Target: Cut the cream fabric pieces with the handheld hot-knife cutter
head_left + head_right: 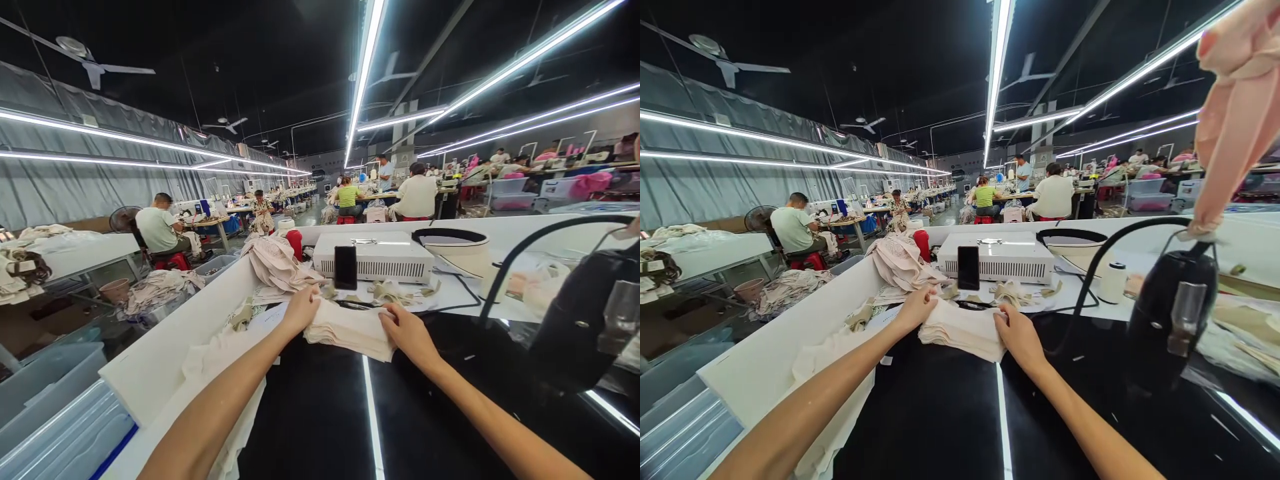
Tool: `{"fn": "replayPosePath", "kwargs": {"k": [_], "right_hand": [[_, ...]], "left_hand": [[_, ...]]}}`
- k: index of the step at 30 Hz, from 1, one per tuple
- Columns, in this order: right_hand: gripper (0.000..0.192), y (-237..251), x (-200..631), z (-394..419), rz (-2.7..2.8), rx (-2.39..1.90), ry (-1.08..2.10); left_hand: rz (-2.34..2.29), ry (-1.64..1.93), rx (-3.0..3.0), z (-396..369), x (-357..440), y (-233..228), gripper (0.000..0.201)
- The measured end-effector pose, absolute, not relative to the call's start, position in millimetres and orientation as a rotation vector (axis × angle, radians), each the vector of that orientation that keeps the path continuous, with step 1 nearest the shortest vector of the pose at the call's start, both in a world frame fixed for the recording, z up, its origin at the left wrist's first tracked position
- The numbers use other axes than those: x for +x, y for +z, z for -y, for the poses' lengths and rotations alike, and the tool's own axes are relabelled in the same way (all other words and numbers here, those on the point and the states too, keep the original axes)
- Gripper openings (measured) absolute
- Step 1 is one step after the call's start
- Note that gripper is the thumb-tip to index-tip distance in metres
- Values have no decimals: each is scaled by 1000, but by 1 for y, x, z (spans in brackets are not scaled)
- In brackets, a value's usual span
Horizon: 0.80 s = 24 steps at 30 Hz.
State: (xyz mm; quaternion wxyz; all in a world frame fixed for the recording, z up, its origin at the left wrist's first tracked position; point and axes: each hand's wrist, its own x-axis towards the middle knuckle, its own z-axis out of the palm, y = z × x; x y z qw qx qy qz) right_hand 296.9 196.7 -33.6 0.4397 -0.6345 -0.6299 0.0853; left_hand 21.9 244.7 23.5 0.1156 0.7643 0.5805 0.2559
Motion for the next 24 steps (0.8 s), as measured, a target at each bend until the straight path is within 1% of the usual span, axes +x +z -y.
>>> {"fn": "replayPosePath", "kwargs": {"k": [4, 7, 10, 12, 15, 17, 20, 24], "right_hand": [[14, -44, 299, -201, 1654, -1597, 148], [29, -44, 299, -199, 1659, -1608, 63], [33, -38, 296, -193, 1701, -1589, 1], [32, -33, 292, -187, 1761, -1552, -19], [26, -27, 280, -178, 1886, -1488, -15], [22, -23, 272, -171, 1968, -1454, 5], [23, -15, 261, -157, 2049, -1414, 46], [22, -3, 249, -130, 2139, -1325, 136]], "left_hand": [[-1745, 681, 2265, -247, 17, 16, 36], [-1775, 733, 2305, -247, 14, 20, 36], [-1721, 851, 2416, -242, 17, 31, 36], [-1597, 882, 2530, -238, 23, 38, 32], [-1379, 797, 2680, -234, 32, 39, 25], [-1289, 692, 2734, -233, 34, 33, 26], [-1233, 576, 2757, -232, 32, 21, 28], [-1219, 584, 2750, -230, 24, 20, 33]]}}
